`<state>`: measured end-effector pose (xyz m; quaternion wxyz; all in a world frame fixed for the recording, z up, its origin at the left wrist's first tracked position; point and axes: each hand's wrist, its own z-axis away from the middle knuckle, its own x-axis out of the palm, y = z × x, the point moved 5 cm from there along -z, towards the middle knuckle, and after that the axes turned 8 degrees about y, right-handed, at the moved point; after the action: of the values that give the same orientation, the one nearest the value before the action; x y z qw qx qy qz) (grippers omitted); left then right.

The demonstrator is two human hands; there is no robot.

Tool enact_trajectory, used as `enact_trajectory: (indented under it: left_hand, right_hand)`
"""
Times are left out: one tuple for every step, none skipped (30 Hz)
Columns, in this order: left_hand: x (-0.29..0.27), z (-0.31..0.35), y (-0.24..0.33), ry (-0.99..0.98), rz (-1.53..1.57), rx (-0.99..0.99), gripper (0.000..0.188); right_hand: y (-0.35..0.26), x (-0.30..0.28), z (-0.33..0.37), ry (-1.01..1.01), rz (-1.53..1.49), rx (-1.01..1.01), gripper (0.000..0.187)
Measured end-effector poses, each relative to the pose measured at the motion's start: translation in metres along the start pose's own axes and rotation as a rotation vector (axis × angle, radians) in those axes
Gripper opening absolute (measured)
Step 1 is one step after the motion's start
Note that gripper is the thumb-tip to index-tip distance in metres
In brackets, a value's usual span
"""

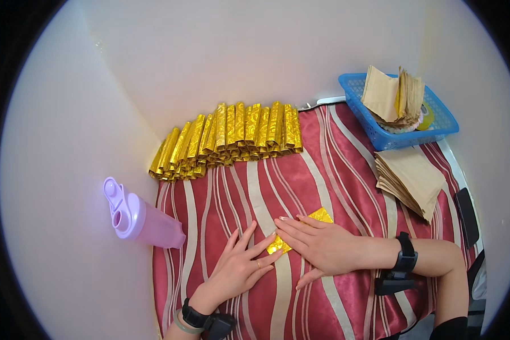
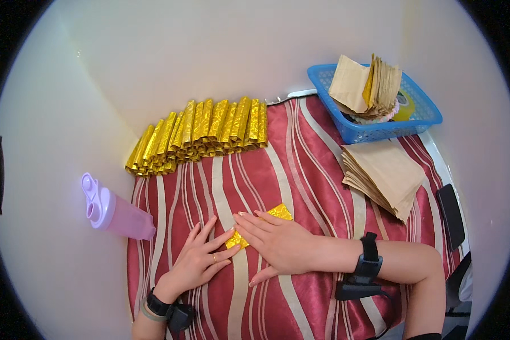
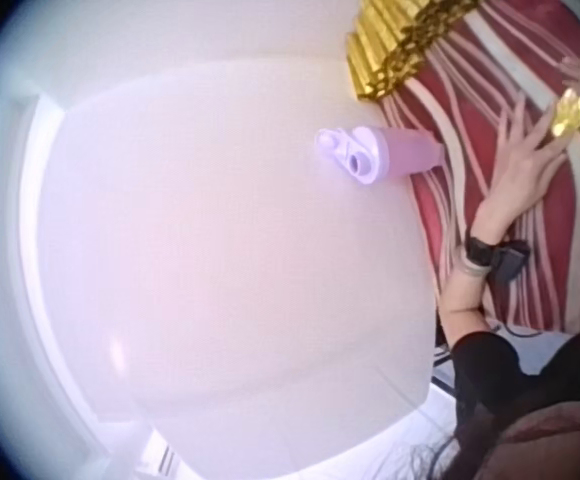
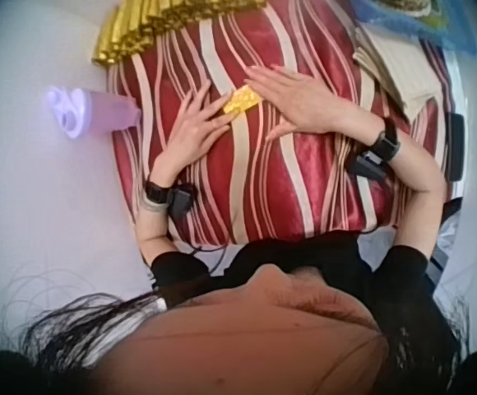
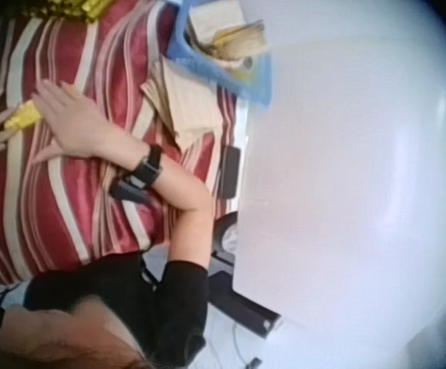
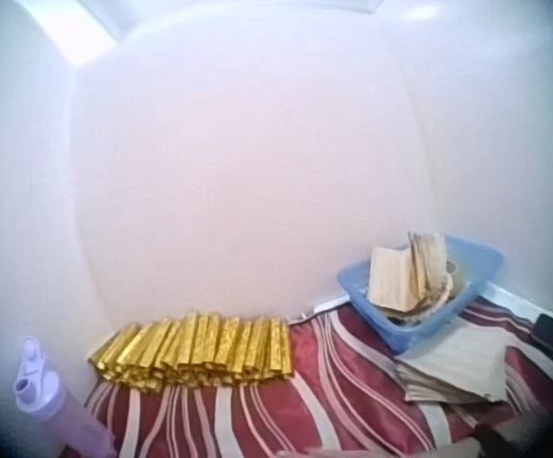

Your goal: Fold gold foil paper into long strips and then fold it around square sheets of paper.

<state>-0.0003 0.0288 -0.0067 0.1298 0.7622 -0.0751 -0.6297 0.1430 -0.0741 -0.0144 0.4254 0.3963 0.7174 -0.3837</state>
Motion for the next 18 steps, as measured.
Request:
enact_trajectory:
  left_hand:
    - [0.000, 0.001, 0.000, 0.001, -0.007, -0.002, 0.037]
    - [-0.001, 0.001, 0.000, -0.003, -0.003, 0.001, 0.037]
    - [-0.003, 0.000, 0.001, 0.000, -0.017, -0.005, 0.037]
    - [-0.005, 0.000, 0.001, 0.005, -0.031, -0.012, 0.037]
    - [-0.006, 0.000, 0.001, 0.009, -0.041, 0.001, 0.037]
    - [-0.006, 0.000, 0.000, 0.012, -0.040, -0.005, 0.037]
    - [-0.006, 0.000, 0.000, 0.010, -0.034, 0.001, 0.037]
    - [-0.005, 0.001, 0.001, 0.009, -0.029, 0.006, 0.037]
    - [-0.004, 0.000, 0.000, 0.016, -0.032, 0.007, 0.037]
    - [-0.003, 0.000, 0.000, 0.016, -0.024, 0.011, 0.037]
    - [-0.002, 0.000, 0.001, 0.015, -0.016, 0.015, 0.037]
    - [-0.001, 0.000, 0.001, 0.017, -0.023, 0.014, 0.037]
    - [-0.001, 0.000, 0.001, 0.019, -0.014, 0.011, 0.037]
    - [-0.001, 0.000, 0.001, 0.020, -0.005, 0.008, 0.037]
    - [0.000, 0.001, 0.000, 0.019, -0.007, 0.016, 0.037]
    - [0.000, 0.001, 0.000, 0.017, -0.014, 0.018, 0.038]
    - [0.001, 0.000, 0.000, 0.015, -0.019, 0.020, 0.038]
    - [0.000, 0.000, 0.001, 0.005, -0.014, 0.024, 0.038]
  right_hand:
    - [0.004, -0.001, 0.001, 0.007, -0.024, -0.011, 0.102]
    - [0.008, -0.004, 0.003, 0.007, -0.026, -0.005, 0.102]
    - [0.013, -0.007, 0.007, -0.010, 0.000, 0.007, 0.101]
    - [0.018, -0.010, 0.012, -0.028, 0.028, 0.018, 0.101]
    - [0.025, -0.014, 0.017, -0.043, 0.064, 0.040, 0.101]
    - [0.030, -0.018, 0.023, -0.047, 0.063, 0.034, 0.101]
    - [0.035, -0.023, 0.028, -0.066, 0.098, 0.071, 0.101]
    - [0.038, -0.027, 0.031, -0.085, 0.134, 0.106, 0.101]
    - [0.035, -0.030, 0.031, -0.107, 0.174, 0.105, 0.102]
    - [0.032, -0.029, 0.030, -0.106, 0.181, 0.101, 0.102]
    - [0.029, -0.028, 0.028, -0.097, 0.195, 0.129, 0.103]
    - [0.027, -0.025, 0.026, -0.085, 0.206, 0.156, 0.104]
    - [0.021, -0.021, 0.022, -0.079, 0.212, 0.159, 0.104]
    - [0.013, -0.015, 0.015, -0.084, 0.170, 0.125, 0.105]
    - [0.006, -0.007, 0.008, -0.089, 0.125, 0.093, 0.105]
    - [0.002, 0.000, 0.005, -0.084, 0.128, 0.104, 0.105]
    - [-0.005, 0.004, 0.002, -0.021, 0.033, 0.046, 0.105]
    - [-0.012, 0.005, 0.001, 0.040, -0.069, -0.013, 0.104]
